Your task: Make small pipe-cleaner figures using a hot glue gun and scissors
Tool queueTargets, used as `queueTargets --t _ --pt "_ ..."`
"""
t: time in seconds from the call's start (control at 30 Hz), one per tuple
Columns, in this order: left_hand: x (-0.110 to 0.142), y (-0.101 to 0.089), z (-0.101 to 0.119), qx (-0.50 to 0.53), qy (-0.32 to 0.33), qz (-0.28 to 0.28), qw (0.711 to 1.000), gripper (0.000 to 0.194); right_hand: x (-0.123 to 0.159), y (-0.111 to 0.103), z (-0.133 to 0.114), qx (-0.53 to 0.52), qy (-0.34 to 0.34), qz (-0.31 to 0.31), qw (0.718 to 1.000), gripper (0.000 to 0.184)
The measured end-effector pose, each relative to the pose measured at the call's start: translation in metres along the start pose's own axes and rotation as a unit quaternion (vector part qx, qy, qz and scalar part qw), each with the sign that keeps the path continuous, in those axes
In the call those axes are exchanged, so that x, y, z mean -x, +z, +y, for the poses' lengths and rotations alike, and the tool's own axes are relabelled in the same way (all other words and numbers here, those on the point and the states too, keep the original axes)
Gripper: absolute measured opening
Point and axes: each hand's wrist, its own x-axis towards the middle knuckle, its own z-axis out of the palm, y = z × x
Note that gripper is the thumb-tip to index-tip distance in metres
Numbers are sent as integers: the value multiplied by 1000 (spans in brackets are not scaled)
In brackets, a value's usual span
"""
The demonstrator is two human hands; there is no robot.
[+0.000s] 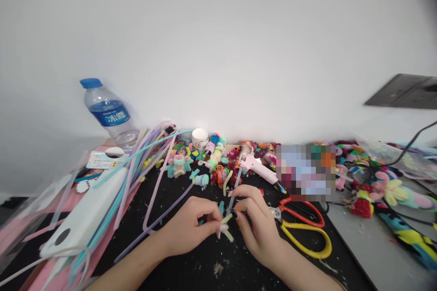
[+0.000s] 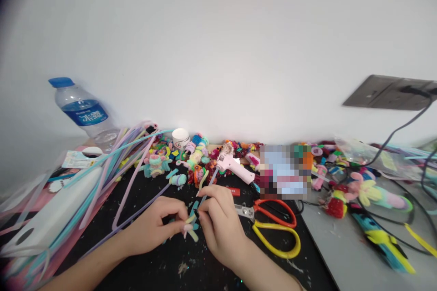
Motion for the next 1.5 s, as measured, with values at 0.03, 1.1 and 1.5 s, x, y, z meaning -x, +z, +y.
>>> queueTargets --t 0.03,1.1,1.5 --pt "0 0 0 -1 4 -9 1000 22 0 0 0 -2 -2 -2 1000 17" --pt "0 -11 -15 93 -60 162 981 22 -5 -17 25 80 34 75 993 15" --pt "0 -11 -18 39 -44 205 977 21 -9 -22 62 300 175 60 936 48"
